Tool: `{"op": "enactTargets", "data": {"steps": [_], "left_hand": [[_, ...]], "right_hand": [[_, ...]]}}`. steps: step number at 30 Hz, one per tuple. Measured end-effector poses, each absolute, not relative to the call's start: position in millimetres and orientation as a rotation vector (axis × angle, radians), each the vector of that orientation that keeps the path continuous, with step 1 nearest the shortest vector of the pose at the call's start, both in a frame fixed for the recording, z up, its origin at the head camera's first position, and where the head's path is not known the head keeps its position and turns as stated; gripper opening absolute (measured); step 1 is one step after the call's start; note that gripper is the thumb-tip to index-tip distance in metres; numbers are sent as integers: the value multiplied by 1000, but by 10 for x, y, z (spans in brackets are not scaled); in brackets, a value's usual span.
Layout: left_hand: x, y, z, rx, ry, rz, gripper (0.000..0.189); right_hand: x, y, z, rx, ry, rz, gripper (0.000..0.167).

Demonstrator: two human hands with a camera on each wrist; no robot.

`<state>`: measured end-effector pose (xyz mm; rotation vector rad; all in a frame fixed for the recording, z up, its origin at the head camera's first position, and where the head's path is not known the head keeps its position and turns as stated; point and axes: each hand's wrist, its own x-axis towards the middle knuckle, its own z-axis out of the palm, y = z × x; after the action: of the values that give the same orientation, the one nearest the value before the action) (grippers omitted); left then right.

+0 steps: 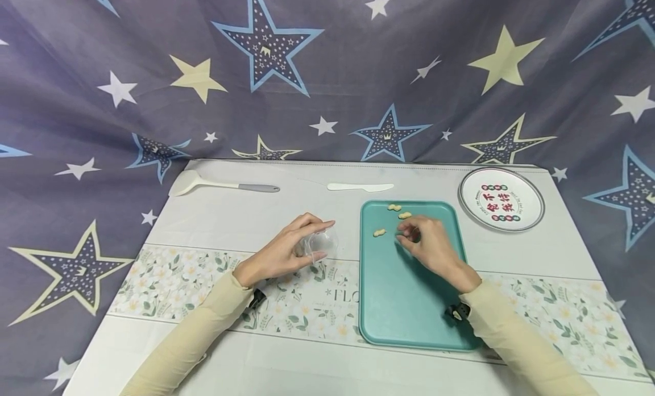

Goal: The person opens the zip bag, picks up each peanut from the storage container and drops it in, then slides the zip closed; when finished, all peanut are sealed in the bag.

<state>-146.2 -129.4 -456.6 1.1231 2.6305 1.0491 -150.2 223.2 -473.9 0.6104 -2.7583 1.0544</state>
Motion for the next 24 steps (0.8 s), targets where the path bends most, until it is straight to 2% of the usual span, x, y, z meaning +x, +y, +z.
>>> {"op": "enactTargets", "data": {"steps": [12, 24], "left_hand": [[-1470, -1320, -4568, 1120, 2656, 1036, 66], [-1479, -1347, -4576, 1127, 2659, 1037, 65]], "right_hand": [[-1561, 2357, -4780, 431, -2846, 937, 18], [-1561, 2349, -4797, 459, -2898, 962, 15]]}}
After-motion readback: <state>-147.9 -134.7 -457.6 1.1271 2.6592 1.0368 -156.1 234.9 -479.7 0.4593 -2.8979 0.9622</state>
